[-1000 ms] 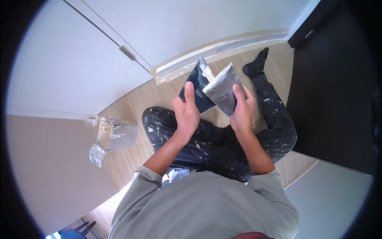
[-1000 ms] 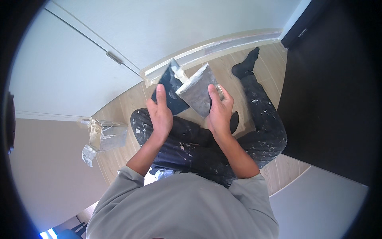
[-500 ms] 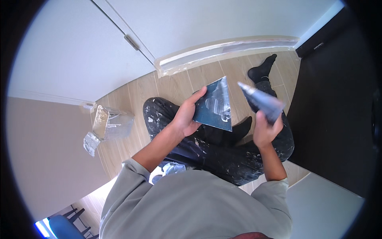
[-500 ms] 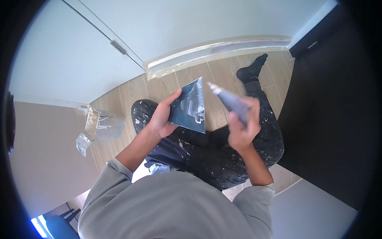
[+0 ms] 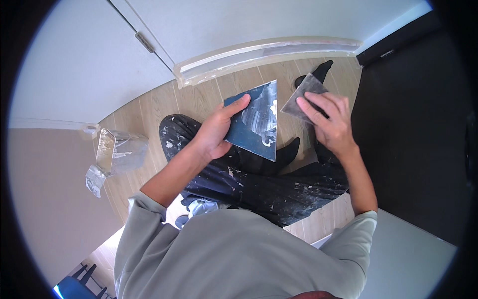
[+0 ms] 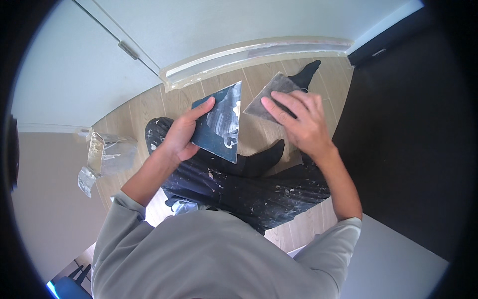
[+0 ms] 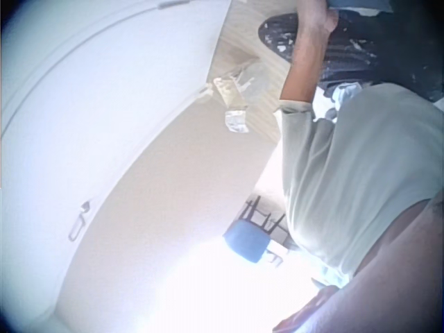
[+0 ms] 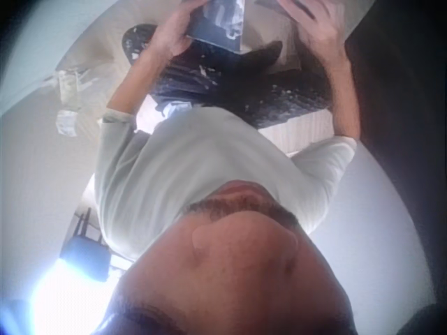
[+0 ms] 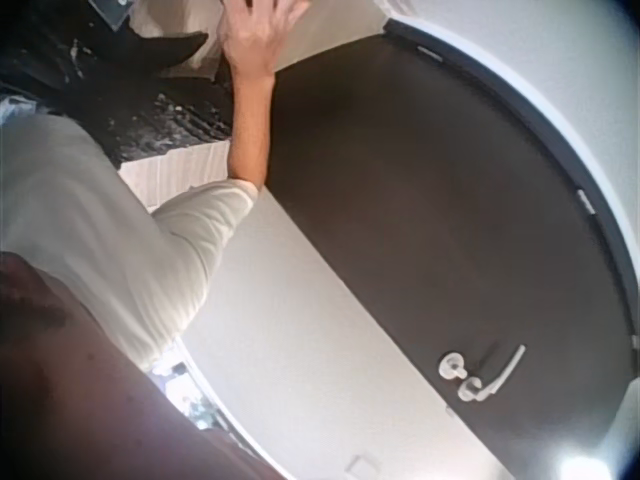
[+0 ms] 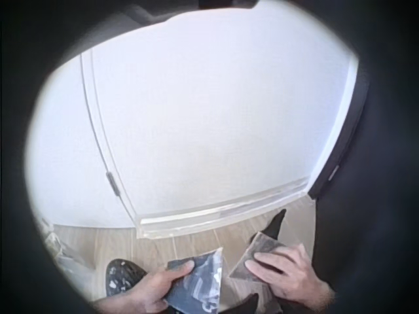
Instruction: The person walks into a bedroom and kneels on the floor to apply a white sealant to the baseboard. Using a putty knife and a smaller scraper, they scoop the material from a container and smooth it along the trim, repeatedly scraping the tools to maintain a clean application.
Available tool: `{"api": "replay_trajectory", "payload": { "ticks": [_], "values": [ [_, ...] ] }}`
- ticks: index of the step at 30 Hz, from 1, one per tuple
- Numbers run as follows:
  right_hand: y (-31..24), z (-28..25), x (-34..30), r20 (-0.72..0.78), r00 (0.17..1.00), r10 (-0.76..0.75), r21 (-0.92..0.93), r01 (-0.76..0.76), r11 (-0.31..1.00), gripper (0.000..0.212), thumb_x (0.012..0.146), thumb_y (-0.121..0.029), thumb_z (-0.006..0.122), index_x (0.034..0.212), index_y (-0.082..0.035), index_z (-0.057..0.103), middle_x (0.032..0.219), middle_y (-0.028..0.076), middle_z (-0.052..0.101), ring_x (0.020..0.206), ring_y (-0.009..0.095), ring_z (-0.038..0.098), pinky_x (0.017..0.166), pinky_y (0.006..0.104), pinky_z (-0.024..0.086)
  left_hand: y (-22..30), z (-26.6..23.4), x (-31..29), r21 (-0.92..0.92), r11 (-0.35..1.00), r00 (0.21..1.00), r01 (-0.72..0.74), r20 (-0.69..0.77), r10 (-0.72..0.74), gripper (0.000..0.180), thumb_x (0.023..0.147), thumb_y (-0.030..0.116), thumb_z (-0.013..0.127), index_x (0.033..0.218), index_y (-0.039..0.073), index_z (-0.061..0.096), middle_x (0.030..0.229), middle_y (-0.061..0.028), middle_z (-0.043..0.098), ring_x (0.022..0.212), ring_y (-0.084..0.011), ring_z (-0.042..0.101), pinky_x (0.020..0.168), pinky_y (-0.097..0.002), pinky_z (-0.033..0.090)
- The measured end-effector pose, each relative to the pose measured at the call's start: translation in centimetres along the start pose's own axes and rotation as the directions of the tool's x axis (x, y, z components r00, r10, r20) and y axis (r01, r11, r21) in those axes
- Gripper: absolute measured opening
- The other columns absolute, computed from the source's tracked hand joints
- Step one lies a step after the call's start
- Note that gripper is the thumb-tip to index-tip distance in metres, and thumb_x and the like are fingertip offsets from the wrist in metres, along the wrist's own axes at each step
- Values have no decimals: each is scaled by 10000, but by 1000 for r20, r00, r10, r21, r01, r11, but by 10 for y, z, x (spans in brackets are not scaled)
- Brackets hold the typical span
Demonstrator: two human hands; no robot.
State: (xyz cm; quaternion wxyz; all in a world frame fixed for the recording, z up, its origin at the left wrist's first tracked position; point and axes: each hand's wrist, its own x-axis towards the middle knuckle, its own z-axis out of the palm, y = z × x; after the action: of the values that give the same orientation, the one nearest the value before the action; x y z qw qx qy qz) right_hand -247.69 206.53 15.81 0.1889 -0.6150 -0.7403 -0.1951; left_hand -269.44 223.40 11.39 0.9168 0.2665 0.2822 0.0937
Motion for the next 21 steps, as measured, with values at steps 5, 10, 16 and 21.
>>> {"api": "replay_trajectory", "payload": {
  "ticks": [5, 10, 16, 21],
  "values": [
    [9, -30, 33, 103, 982, -157, -2, 158, 987, 429, 732, -104, 684, 1155, -175, 699, 1208, 15, 637, 999, 232, 575, 808, 369, 407, 26, 9, -8, 235, 972, 998, -19, -47, 30, 462, 941, 357, 661, 1183, -24, 565, 1034, -107, 668, 897, -167, 686, 788, -328, 576],
    [7, -23, 44, 251, 942, -224, 30, 224, 974, 453, 712, -66, 618, 1146, -173, 691, 1220, 17, 625, 1070, 234, 555, 828, 385, 418, 39, 8, -4, 317, 948, 1000, -21, 5, 20, 482, 934, 351, 670, 1189, -41, 553, 1028, -116, 663, 876, -172, 688, 770, -328, 577],
    [18, 0, 43, 265, 940, -215, 37, 213, 976, 377, 801, -126, 576, 1167, -177, 650, 1205, 16, 601, 1088, 222, 548, 849, 383, 405, 45, -14, 12, 337, 941, 999, -31, -18, 39, 458, 931, 333, 676, 1178, -35, 561, 1026, -115, 662, 866, -177, 687, 739, -331, 583],
    [41, 65, 28, 276, 950, -146, 81, 129, 988, 489, 743, -6, 586, 1201, -167, 648, 1251, 33, 587, 1145, 242, 524, 880, 412, 394, 42, -35, 26, 251, 967, 983, -36, -164, 79, 430, 929, 318, 681, 1169, -22, 569, 1020, -102, 662, 861, -174, 681, 763, -330, 574]
  ]
}}
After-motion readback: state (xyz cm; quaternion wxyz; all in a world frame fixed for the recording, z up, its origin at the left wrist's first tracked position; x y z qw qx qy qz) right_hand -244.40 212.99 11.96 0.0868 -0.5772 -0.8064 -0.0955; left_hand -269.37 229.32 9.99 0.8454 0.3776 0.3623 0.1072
